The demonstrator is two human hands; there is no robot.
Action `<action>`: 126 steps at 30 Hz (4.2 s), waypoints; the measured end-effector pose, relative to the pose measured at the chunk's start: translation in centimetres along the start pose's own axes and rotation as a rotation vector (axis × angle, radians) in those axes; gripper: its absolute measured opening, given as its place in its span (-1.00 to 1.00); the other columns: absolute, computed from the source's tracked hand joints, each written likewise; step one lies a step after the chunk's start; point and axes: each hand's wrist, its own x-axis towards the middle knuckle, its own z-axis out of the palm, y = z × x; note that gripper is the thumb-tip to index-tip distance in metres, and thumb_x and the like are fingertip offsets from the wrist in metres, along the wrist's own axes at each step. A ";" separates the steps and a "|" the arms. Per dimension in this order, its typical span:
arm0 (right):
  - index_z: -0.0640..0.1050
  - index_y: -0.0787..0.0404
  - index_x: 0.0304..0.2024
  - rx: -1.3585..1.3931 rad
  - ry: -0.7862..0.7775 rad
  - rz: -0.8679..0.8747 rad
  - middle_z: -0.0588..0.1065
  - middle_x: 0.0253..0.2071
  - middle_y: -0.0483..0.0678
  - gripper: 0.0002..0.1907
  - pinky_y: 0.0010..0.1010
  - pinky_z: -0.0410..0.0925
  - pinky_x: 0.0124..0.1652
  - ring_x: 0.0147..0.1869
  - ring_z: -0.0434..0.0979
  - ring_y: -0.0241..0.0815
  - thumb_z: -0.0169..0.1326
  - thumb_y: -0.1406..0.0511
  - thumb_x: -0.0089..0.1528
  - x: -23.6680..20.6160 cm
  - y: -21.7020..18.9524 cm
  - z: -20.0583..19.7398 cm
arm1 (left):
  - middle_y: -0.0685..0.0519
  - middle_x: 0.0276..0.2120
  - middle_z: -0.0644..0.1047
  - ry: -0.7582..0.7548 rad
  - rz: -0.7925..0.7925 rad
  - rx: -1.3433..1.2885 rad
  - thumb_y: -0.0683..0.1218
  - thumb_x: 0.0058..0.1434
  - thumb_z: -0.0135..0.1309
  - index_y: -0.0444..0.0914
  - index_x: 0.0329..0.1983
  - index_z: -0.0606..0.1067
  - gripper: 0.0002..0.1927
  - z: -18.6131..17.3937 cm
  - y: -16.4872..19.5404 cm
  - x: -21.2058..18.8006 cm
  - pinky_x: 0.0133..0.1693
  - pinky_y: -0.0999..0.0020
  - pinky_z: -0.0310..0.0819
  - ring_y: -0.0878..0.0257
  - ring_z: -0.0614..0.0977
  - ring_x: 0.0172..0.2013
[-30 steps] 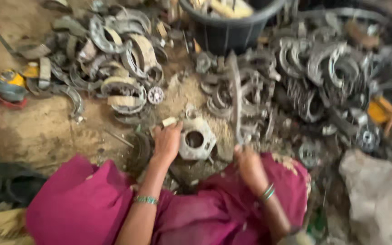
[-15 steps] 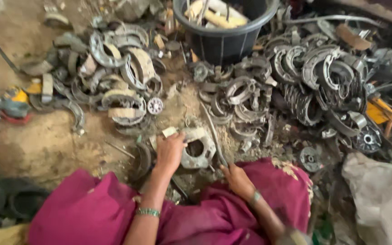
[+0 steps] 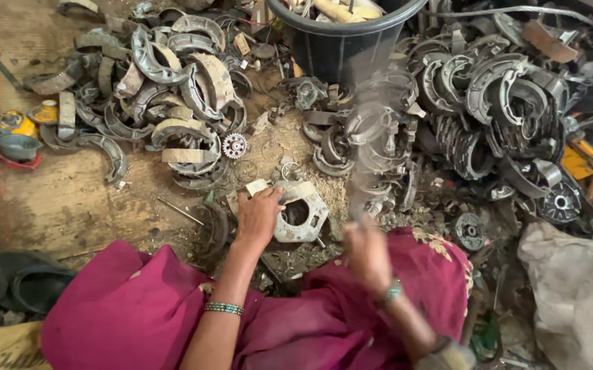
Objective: The person sits on the floor of a cluttered metal workshop and hammers a curved metal brake shoe against a heavy metal plate using a large hammer. They then hold the piece and work on it with a long metal rod, repeatedly striking and prying at it.
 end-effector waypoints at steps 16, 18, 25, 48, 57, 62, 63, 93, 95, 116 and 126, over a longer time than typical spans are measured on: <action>0.39 0.20 -0.10 0.183 0.119 -0.370 0.40 -0.51 -0.16 -0.60 -0.47 0.27 -0.59 -0.57 0.37 -0.40 -0.09 -0.01 0.44 -2.4 -8.5 -1.5 | 0.01 -0.17 0.62 -0.012 -0.012 0.028 0.03 0.20 0.16 -0.17 0.11 0.52 -0.59 -0.8 1.0 0.1 -0.05 -0.06 0.29 0.09 0.64 -0.08; 0.39 0.20 -0.09 0.031 0.075 -0.043 0.41 -0.55 -0.14 -0.62 -0.42 0.27 -0.59 -0.58 0.38 -0.36 -0.09 0.01 0.43 -2.1 -4.9 0.2 | 0.02 -0.18 0.63 0.025 0.002 0.012 0.00 0.21 0.15 -0.17 0.09 0.52 -0.61 -0.9 0.9 0.0 -0.03 -0.07 0.29 0.10 0.64 -0.07; 0.39 0.18 -0.08 -0.472 -0.076 0.407 0.42 -0.64 -0.10 -0.68 -0.32 0.30 -0.62 -0.64 0.45 -0.23 -0.14 0.07 0.39 -0.7 -0.5 0.9 | 0.02 -0.21 0.62 -0.051 -0.040 0.029 0.00 0.22 0.14 -0.16 0.07 0.52 -0.64 -1.0 0.9 -0.1 0.02 -0.11 0.26 0.09 0.63 -0.06; 0.45 0.30 -0.21 -0.292 -0.147 0.378 0.40 -0.58 0.05 -0.61 -0.23 0.33 -0.54 -0.58 0.43 -0.11 -0.08 0.07 0.39 -0.8 7.6 -0.2 | -0.15 -0.09 0.59 -0.074 -0.025 -0.073 -0.07 0.06 0.30 -0.14 0.40 0.37 -0.23 -2.0 2.7 -0.2 0.05 -0.28 0.23 -0.15 0.62 -0.08; 0.49 0.38 -0.26 -0.351 -0.274 0.422 0.45 -0.56 0.01 -0.52 -0.27 0.35 -0.47 -0.52 0.47 -0.18 -0.05 0.05 0.43 -0.4 8.1 0.3 | -0.04 -0.04 0.65 0.027 -0.154 -0.819 -0.07 0.22 0.30 -0.22 0.21 0.52 -0.51 -0.9 2.0 0.0 0.01 0.25 0.53 0.11 0.65 -0.08; 0.44 0.32 -0.15 -0.377 -0.270 0.349 0.47 -0.57 0.04 -0.58 -0.24 0.37 -0.47 -0.53 0.49 -0.13 -0.08 0.05 0.37 -0.4 8.5 0.1 | 0.00 -0.06 0.59 0.101 -0.497 -1.558 0.01 0.25 0.28 -0.26 0.19 0.53 -0.52 -3.8 1.2 -0.1 -0.11 0.42 0.40 0.30 0.55 -0.22; 0.43 0.31 -0.13 -0.391 -0.275 0.345 0.47 -0.57 0.04 -0.59 -0.25 0.37 -0.47 -0.54 0.49 -0.13 -0.09 0.05 0.37 -0.4 8.5 0.1 | -0.01 -0.06 0.56 0.141 -0.552 -1.614 0.05 0.34 0.21 -0.27 0.21 0.54 -0.54 -4.2 1.0 -0.2 -0.25 0.38 0.25 0.28 0.43 -0.31; 0.51 0.36 -0.13 -0.454 -0.262 0.406 0.47 -0.55 0.02 -0.52 -0.26 0.38 -0.42 -0.49 0.51 -0.15 -0.06 0.03 0.38 -0.3 6.4 0.3 | 0.04 -0.14 0.60 0.442 -0.424 -2.213 -0.17 0.36 0.13 -0.24 -0.07 0.51 -0.89 -1.3 -0.4 0.5 0.18 0.04 0.48 0.18 0.62 -0.05; 0.51 0.36 -0.12 -0.440 -0.269 0.422 0.46 -0.54 0.03 -0.52 -0.23 0.38 -0.42 -0.49 0.49 -0.14 -0.07 0.02 0.38 -0.2 6.3 0.4 | 0.05 -0.12 0.60 0.429 -0.426 -2.201 -0.14 0.37 0.12 -0.26 -0.04 0.50 -0.86 -1.2 -0.4 0.6 0.18 0.04 0.46 0.19 0.62 -0.04; 0.47 0.37 -0.11 -0.626 -0.207 0.115 0.52 -0.40 0.35 -0.61 0.08 0.34 -0.29 -0.26 0.53 0.38 0.04 0.12 0.33 -0.9 8.2 0.6 | -0.30 -0.43 0.60 0.174 -0.373 -0.273 0.23 0.45 -0.24 -0.27 -0.24 0.64 -0.42 -4.2 2.8 0.2 -0.27 -0.18 0.47 -0.31 0.63 -0.35; 0.33 0.30 -0.11 -0.480 -0.080 -0.032 0.50 -0.43 0.31 -0.72 0.09 0.33 -0.37 -0.31 0.50 0.39 -0.03 0.19 0.38 -4.6 0.9 1.6 | -0.25 -0.43 0.59 0.173 -0.167 -0.396 0.18 0.48 -0.23 -0.25 -0.29 0.62 -0.46 -2.0 0.2 -0.3 -0.32 -0.14 0.43 -0.28 0.61 -0.35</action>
